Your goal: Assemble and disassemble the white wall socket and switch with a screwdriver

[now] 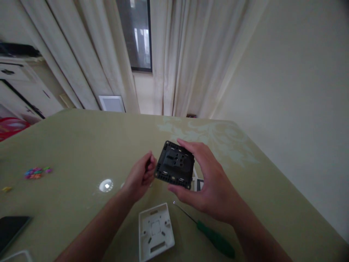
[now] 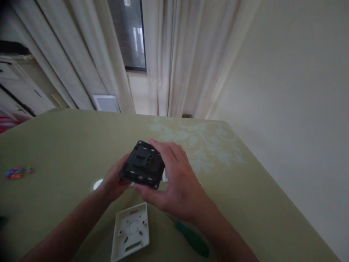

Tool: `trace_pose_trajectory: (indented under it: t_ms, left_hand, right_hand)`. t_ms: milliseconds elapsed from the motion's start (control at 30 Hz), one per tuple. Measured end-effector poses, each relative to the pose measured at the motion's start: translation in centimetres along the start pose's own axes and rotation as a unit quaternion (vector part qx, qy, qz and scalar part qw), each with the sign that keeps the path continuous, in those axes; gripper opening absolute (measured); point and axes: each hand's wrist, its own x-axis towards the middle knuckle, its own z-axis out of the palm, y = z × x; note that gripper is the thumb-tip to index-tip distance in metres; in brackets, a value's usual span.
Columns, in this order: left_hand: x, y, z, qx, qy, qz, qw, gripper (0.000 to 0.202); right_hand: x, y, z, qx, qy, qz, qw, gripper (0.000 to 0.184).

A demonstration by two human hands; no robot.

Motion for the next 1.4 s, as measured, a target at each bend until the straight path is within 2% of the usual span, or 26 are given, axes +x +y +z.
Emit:
trace_pose_trajectory:
  t_ms: [33, 100, 200, 267, 333, 400, 533, 633, 733, 833, 867, 933, 1000, 1033, 1067, 1133, 1200, 1300, 1400]
  left_hand:
    - [0.5, 0.5, -0.9, 0.076, 0.012, 0.017, 0.997, 0.031]
    - [1.1, 1.2, -2.7, 0.228, 0.027, 0.051, 0.972, 0.034]
    - [1.3, 1.0, -4.5, 0.422, 0.038, 0.099, 0.900, 0.032]
    - [1.2, 0.3, -5.1, 0.508, 0.033, 0.131, 0.851, 0.027]
    - [1.1, -0.6, -5.4, 0.561, 0.018, 0.161, 0.812, 0.022]
    - [1.1, -1.2, -5.6, 0.590, 0.000, 0.191, 0.785, 0.021]
    - [1.0, -1.4, -6.0, 0.603, -0.025, 0.234, 0.762, 0.024]
    - [0.4, -0.9, -6.5, 0.585, -0.022, 0.252, 0.770, 0.030]
    - [-1.2, 0.2, -7.1, 0.560, -0.001, 0.262, 0.786, 0.033]
    - [-5.0, 0.9, -7.3, 0.531, 0.030, 0.262, 0.805, 0.032]
    - [-6.7, 0.8, -7.2, 0.507, 0.032, 0.256, 0.822, 0.030]
    - [-10.3, -0.3, -6.9, 0.464, -0.009, 0.242, 0.852, 0.035]
    - [-13.2, -2.2, -6.4, 0.425, -0.069, 0.243, 0.869, 0.072]
    - [-14.1, -3.2, -6.3, 0.400, -0.061, 0.230, 0.885, 0.080]
    - [-14.7, -4.1, -6.1, 0.367, -0.045, 0.216, 0.903, 0.078]
    - [-15.1, -5.3, -6.2, 0.308, -0.033, 0.180, 0.934, 0.073]
    - [-14.9, -5.4, -6.6, 0.271, -0.036, 0.161, 0.948, 0.068]
    - [-14.4, -4.1, -8.1, 0.278, -0.029, 0.150, 0.948, 0.062]
    - [-13.8, -2.8, -10.8, 0.329, 0.030, 0.135, 0.934, 0.061]
  right_hand:
    - [0.0, 0.0, -0.5, 0.004, 0.002, 0.002, 1.000, 0.085]
    - [-0.1, 0.1, -1.4, 0.013, 0.014, 0.008, 1.000, 0.083]
    - [-0.1, 0.0, -1.9, 0.021, 0.033, 0.004, 0.999, 0.081]
    - [-0.1, -0.1, -1.9, 0.024, 0.033, -0.003, 0.999, 0.082]
    - [-0.1, -0.4, -1.9, 0.026, 0.026, -0.009, 0.999, 0.083]
    - [-0.2, -0.7, -2.0, 0.025, 0.024, -0.015, 0.999, 0.082]
    - [-0.6, -1.2, -2.7, 0.016, 0.029, -0.022, 0.999, 0.076]
    - [-0.9, -1.1, -3.2, 0.002, -0.006, -0.017, 1.000, 0.071]
    - [-1.3, -0.8, -2.9, -0.022, -0.109, -0.027, 0.993, 0.075]
    - [-1.7, -0.8, -1.5, -0.055, -0.215, -0.053, 0.974, 0.070]
    - [-1.9, -0.9, -0.8, -0.064, -0.238, -0.063, 0.967, 0.068]
    - [-2.2, -1.3, 0.9, -0.066, -0.260, -0.091, 0.959, 0.074]
    - [-2.5, -1.6, 2.7, -0.044, -0.261, -0.125, 0.956, 0.089]
    - [-2.7, -1.8, 3.5, -0.032, -0.257, -0.144, 0.955, 0.096]
    - [-2.9, -1.9, 4.2, -0.026, -0.252, -0.162, 0.954, 0.100]
    - [-3.2, -2.2, 5.2, -0.031, -0.246, -0.187, 0.951, 0.101]
    - [-3.4, -2.3, 5.5, -0.041, -0.244, -0.188, 0.950, 0.100]
    - [-4.0, -1.9, 5.4, -0.018, -0.251, -0.149, 0.956, 0.100]
    - [-5.6, -0.4, 5.7, -0.018, -0.267, -0.096, 0.959, 0.107]
